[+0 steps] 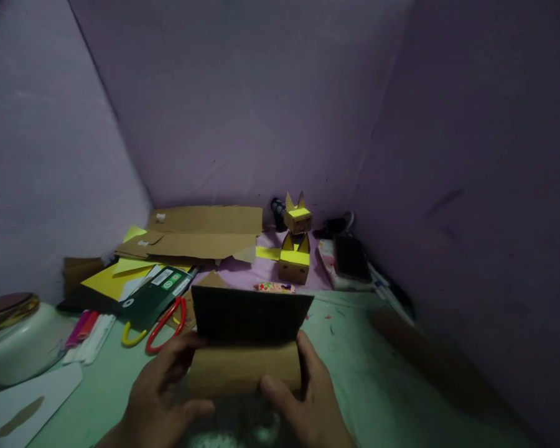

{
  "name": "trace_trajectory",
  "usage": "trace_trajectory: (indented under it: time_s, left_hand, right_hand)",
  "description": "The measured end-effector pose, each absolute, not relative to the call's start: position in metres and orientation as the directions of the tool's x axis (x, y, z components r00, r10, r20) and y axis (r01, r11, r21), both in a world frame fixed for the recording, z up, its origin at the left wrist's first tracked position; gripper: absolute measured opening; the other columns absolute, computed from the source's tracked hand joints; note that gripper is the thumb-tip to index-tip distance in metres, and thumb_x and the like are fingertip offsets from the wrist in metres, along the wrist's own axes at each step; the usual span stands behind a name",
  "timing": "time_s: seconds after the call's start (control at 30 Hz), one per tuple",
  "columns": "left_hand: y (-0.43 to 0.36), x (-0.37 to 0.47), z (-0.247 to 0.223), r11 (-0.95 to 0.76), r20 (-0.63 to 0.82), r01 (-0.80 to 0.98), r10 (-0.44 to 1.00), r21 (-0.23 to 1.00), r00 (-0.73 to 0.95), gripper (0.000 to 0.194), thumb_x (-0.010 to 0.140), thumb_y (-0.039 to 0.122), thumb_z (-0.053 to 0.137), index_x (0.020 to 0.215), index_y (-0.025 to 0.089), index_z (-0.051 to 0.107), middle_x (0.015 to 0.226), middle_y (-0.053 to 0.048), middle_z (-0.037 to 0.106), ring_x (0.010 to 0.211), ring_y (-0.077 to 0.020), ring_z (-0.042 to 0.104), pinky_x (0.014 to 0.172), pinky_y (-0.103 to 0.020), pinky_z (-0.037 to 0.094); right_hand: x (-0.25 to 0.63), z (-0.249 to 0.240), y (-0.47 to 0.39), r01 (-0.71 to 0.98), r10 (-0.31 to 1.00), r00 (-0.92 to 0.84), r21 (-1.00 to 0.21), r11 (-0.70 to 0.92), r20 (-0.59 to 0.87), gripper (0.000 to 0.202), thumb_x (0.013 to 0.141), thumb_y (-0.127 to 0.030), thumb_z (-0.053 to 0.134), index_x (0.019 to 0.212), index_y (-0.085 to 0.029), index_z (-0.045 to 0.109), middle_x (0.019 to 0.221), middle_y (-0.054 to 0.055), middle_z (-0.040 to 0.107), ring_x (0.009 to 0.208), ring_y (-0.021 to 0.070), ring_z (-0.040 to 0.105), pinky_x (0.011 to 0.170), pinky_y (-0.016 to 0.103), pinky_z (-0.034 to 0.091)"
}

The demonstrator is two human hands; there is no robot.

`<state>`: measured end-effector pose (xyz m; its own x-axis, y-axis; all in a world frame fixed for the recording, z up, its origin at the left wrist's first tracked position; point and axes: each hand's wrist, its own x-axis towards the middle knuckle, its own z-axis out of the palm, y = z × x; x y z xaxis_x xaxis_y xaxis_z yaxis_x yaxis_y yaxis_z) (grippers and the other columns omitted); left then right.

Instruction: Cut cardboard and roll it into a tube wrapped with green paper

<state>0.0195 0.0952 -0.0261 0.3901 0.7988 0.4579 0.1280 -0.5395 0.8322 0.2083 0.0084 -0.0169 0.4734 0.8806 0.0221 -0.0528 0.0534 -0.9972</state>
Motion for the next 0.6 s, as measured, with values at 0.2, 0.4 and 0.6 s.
trace_trajectory:
  time_s: [0.2,0.4,0.6]
  left_hand:
    - [0.098,0.022,-0.020,-0.637,0.517,0.159,0.726,0.754,0.454,0.051,0.066,0.061,0.071,0.101,0.026,0.059,0.079,0.001,0.067,0.064,-0.0169,0.064,0.057,-0.023,0.053]
    - [0.104,0.017,-0.021,-0.669,0.502,0.200,0.692,0.716,0.519,0.041,0.072,0.052,0.068,0.103,0.026,0.058,0.085,0.000,0.069,0.071,-0.0192,0.066,0.059,-0.025,0.055]
    - [0.093,0.023,-0.026,-0.724,0.567,0.294,0.678,0.624,0.468,0.033,0.075,0.048,0.066,0.096,0.025,0.059,0.087,-0.002,0.069,0.073,-0.0213,0.066,0.065,-0.030,0.055]
  right_hand:
    - [0.212,-0.017,0.004,0.010,0.886,0.461,-0.999,0.044,0.044,0.058,0.065,-0.051,0.070,0.113,-0.020,0.058,0.102,0.010,0.069,0.096,0.0318,0.062,0.076,0.037,0.051]
    - [0.208,-0.029,-0.001,-0.028,0.853,0.520,-0.999,-0.041,-0.049,0.080,0.058,-0.058,0.075,0.122,-0.018,0.049,0.121,0.016,0.061,0.111,0.0363,0.055,0.091,0.045,0.045]
    - [0.209,-0.027,0.002,-0.080,0.888,0.458,-0.997,0.010,-0.028,0.068,0.063,-0.054,0.074,0.118,-0.020,0.054,0.113,0.012,0.066,0.102,0.0331,0.061,0.083,0.039,0.050]
